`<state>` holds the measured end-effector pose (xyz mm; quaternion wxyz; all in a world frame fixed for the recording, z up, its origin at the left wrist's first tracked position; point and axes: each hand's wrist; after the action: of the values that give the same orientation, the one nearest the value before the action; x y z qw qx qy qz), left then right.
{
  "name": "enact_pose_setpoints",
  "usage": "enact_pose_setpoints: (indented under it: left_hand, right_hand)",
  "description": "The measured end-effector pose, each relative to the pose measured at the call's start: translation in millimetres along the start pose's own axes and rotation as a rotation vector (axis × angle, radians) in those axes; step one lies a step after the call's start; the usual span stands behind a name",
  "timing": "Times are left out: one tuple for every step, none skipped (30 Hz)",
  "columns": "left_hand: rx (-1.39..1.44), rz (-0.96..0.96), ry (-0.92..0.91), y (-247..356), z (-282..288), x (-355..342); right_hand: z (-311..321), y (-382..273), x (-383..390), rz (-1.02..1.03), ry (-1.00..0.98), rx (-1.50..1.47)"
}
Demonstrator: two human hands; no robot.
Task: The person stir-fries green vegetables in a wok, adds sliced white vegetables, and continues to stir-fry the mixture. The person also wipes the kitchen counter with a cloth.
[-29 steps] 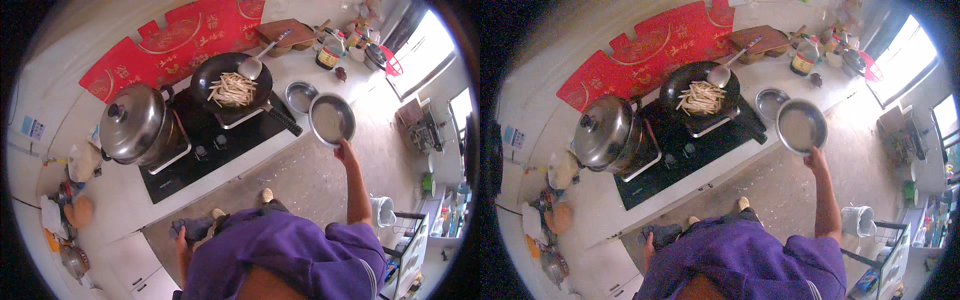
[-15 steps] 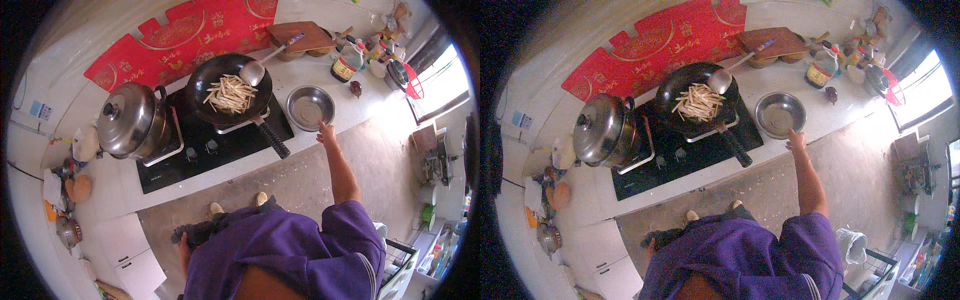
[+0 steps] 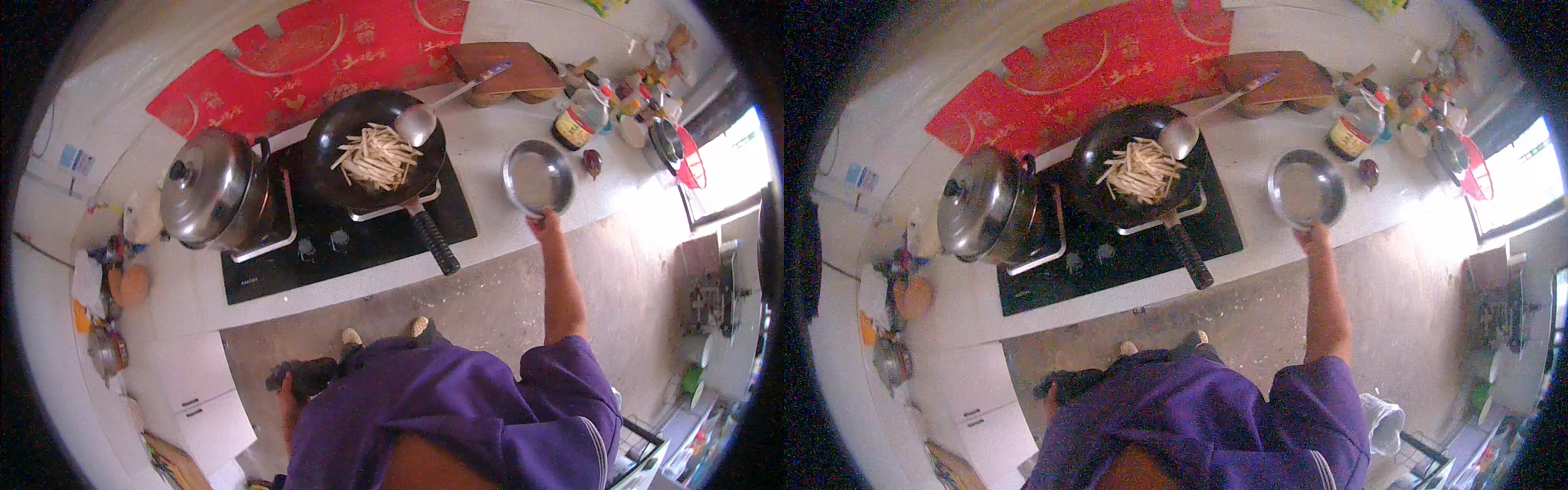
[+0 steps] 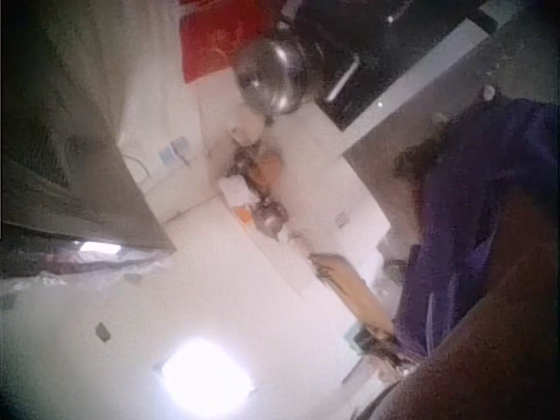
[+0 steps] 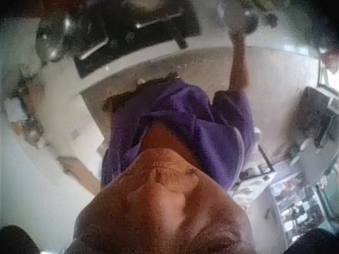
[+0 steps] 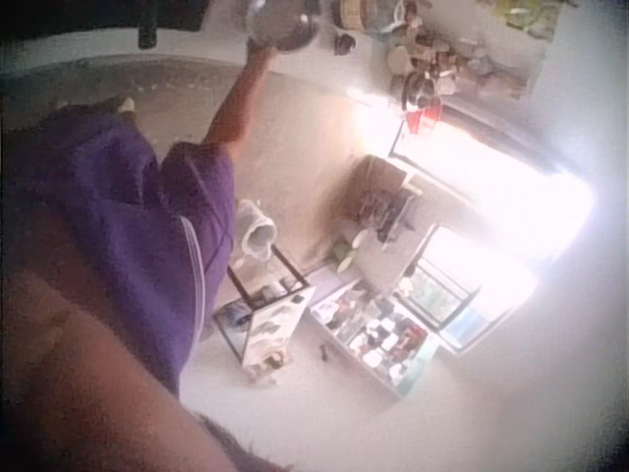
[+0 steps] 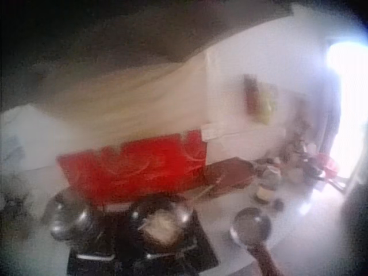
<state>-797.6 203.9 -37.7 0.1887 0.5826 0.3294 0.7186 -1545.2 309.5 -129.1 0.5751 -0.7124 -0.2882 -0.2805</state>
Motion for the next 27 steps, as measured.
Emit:
enact_pose_setpoints:
  left_hand:
    - [-0.005,0.032,0.027,1,5,8]
    - [-0.011,0.067,0.039,9,-1,15]
    - [-0.015,0.107,0.024,16,-13,16]
    - [-0.008,0.048,0.024,21,-18,26]
    - [-0.002,-0.011,0.025,27,-24,34]
    - [0.007,-0.073,0.034,30,-26,41]
    - [0.003,-0.082,0.059,29,-21,40]
    - [-0.001,-0.088,0.078,26,-14,33]
    - [-0.011,-0.090,0.087,26,-13,26]
    - [-0.030,-0.074,0.091,31,-19,26]
    - [-0.047,-0.062,0.130,38,-21,39]
    - [-0.067,-0.052,0.161,46,-23,50]
    - [-0.039,-0.059,0.160,51,-25,55]
    - [-0.015,-0.062,0.126,57,-31,51]
    - [0.012,-0.062,0.091,61,-34,47]
    - [0.017,-0.069,0.059,65,-36,43]
    - [0.019,-0.086,0.073,67,-30,50]
    - [0.016,-0.096,0.045,72,-32,50]
    - [0.037,-0.083,0.023,74,-34,49]
    - [0.041,-0.068,-0.015,80,-40,47]
    - [0.051,-0.054,-0.050,85,-44,43]
    - [0.048,-0.065,-0.085,86,-48,35]
    - [0.055,-0.067,-0.116,84,-49,24]
    - [0.059,-0.072,-0.141,84,-49,15]
    - [0.076,-0.050,-0.176,86,-49,8]
    - [0.092,-0.034,-0.194,90,-46,6]
    - [0.106,-0.017,-0.221,96,-42,1]
  right_hand:
    - [-4,-10,-3,0.059,-0.105,-0.046]
    - [2,-20,-13,0.114,-0.089,-0.231]
    - [26,-48,-49,0.180,-0.156,-0.100]
    - [27,-49,-47,0.302,-0.135,-0.155]
    - [37,-52,-61,0.264,-0.222,-0.212]
    - [30,-51,-61,0.174,-0.140,-0.261]
    - [24,-51,-61,0.090,-0.055,-0.303]
    - [25,-50,-63,0.213,-0.097,-0.146]
    - [35,-57,-71,0.204,-0.145,-0.142]
    - [44,-61,-75,0.195,-0.191,-0.140]
    - [31,-50,-57,0.116,-0.056,-0.156]
    - [17,-42,-29,0.040,0.086,-0.181]
    - [3,-37,7,-0.026,0.231,-0.213]
    - [21,-33,-1,0.007,-0.021,-0.208]
    - [51,-18,-18,0.039,-0.274,-0.194]
    - [64,4,-26,0.093,-0.705,-0.099]
    - [40,38,29,0.075,-0.497,0.240]
    - [29,63,69,-0.130,-0.794,0.205]
    - [5,90,146,0.059,-0.656,0.539]
    - [-28,114,224,0.099,-0.614,0.832]
    - [-47,142,265,0.011,-0.870,0.789]
    - [-63,177,294,-0.007,-1.041,0.892]
    - [-85,207,319,0.176,-1.411,0.921]
    - [-112,229,364,0.413,-1.506,1.125]
    - [-138,240,412,0.646,-1.597,1.157]
    - [-157,255,448,0.879,-1.697,1.166]
    - [-170,278,469,0.978,-1.738,1.104]
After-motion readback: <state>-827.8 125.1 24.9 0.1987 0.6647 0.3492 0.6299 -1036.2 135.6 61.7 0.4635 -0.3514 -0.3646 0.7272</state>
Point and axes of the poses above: each hand's wrist, its own x-axis away from the middle knuckle, its own z-axis out of the back of the hand, y = z × x, and after that the axes turned 11 degrees about y, right-handed
